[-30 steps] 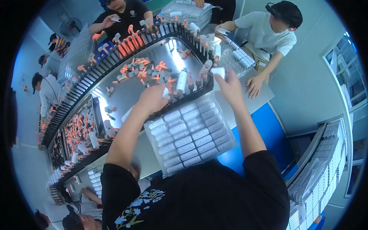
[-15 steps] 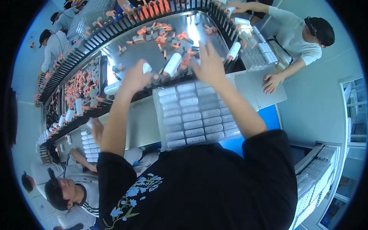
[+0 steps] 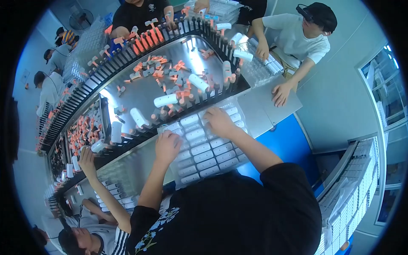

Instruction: The person sorts small plastic components by hand from a moving assembly line track into compartmentalized trays.

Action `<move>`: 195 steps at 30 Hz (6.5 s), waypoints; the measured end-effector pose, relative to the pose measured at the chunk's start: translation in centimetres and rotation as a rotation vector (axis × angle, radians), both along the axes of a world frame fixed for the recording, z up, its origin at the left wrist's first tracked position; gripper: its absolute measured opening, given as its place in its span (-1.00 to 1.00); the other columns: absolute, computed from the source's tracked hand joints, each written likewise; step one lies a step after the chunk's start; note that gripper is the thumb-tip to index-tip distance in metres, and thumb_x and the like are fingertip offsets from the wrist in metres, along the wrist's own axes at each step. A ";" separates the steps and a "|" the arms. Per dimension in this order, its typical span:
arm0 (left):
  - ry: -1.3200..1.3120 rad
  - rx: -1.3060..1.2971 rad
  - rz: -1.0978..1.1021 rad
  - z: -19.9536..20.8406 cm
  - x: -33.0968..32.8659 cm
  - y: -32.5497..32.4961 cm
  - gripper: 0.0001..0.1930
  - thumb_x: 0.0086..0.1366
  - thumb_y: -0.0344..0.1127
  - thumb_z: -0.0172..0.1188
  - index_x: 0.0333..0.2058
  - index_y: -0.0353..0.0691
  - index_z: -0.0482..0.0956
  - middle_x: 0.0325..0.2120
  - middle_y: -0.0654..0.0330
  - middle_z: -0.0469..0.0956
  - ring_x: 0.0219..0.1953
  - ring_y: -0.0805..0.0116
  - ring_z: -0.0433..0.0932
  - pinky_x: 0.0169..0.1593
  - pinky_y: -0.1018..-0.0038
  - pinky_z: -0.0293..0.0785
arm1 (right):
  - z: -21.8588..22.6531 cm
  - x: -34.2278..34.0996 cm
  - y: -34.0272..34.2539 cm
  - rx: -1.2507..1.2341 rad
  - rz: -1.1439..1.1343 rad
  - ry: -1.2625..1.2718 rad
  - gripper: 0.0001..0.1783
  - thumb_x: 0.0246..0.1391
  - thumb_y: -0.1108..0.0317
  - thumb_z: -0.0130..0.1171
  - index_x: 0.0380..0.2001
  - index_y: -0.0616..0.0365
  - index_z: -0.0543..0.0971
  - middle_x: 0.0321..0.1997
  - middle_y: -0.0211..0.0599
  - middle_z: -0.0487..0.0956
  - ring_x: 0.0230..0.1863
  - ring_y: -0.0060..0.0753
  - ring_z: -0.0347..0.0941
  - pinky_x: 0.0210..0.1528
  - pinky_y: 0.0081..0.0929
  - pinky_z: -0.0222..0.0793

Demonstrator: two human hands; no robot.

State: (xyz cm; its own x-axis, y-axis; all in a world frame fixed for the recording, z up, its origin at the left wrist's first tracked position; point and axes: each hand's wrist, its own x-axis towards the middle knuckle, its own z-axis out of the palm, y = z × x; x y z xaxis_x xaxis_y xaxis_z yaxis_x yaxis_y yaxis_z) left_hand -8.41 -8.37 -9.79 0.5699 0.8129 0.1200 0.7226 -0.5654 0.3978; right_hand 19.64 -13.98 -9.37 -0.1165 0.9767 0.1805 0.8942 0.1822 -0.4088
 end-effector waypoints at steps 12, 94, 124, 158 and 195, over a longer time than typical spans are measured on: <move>0.108 -0.013 -0.027 0.4 -0.3 2.0 -0.63 0.20 -0.17 0.31 -0.02 -0.04 0.57 -0.11 0.17 0.53 -0.01 0.12 0.51 0.03 0.17 0.41 | -1.6 0.6 -5.9 0.111 -0.491 1.149 -0.56 0.34 0.30 -0.04 0.20 0.28 0.36 0.20 -0.17 0.41 0.26 -0.32 0.26 0.32 -0.41 0.12; -0.733 -0.214 0.133 3.5 3.9 -1.1 -0.61 0.30 -0.38 0.15 0.09 -0.32 0.44 -0.13 -0.03 0.58 -0.09 0.13 0.58 0.02 0.32 0.47 | 2.6 -0.7 0.7 0.191 -0.176 0.099 -0.57 0.10 0.28 0.19 0.01 0.24 0.44 0.06 -0.04 0.52 0.17 0.06 0.38 0.22 0.03 0.25; -0.031 0.031 0.178 11.4 21.7 6.4 -0.54 0.16 -0.16 0.21 0.05 -0.10 0.47 -0.06 -0.05 0.57 -0.10 -0.09 0.60 -0.03 0.09 0.51 | 9.9 12.5 7.4 0.075 -0.252 -0.026 -0.39 0.15 0.23 0.12 0.27 0.02 0.31 0.02 0.05 0.58 -0.16 0.10 0.60 -0.16 -0.03 0.53; -0.327 -0.225 -0.058 17.3 30.6 6.7 -0.55 0.20 -0.14 0.20 0.00 -0.28 0.54 -0.24 -0.14 0.66 -0.18 -0.12 0.64 -0.08 0.16 0.54 | 2.9 11.8 -11.7 0.062 -0.591 1.376 -0.64 0.31 0.34 0.06 0.13 0.18 0.41 -0.12 -0.41 0.51 -0.13 -0.62 0.41 -0.10 -0.64 0.31; -0.022 0.210 0.433 10.2 10.7 7.1 -0.46 0.17 -0.21 0.21 0.13 -0.20 0.42 -0.14 -0.14 0.60 -0.09 -0.21 0.57 0.01 0.03 0.47 | 11.1 20.6 11.6 -0.059 -0.207 -0.161 -0.42 0.14 0.16 0.19 0.17 0.15 0.33 -0.19 0.13 0.62 -0.16 0.25 0.58 -0.12 0.10 0.48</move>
State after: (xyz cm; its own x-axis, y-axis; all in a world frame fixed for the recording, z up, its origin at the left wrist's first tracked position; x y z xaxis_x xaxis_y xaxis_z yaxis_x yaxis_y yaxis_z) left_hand 2.26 -1.30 0.42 0.1798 0.9317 0.3156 0.9021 -0.2841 0.3249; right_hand 40.20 -2.42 1.71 0.0645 0.9909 0.1180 0.9644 -0.0315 -0.2626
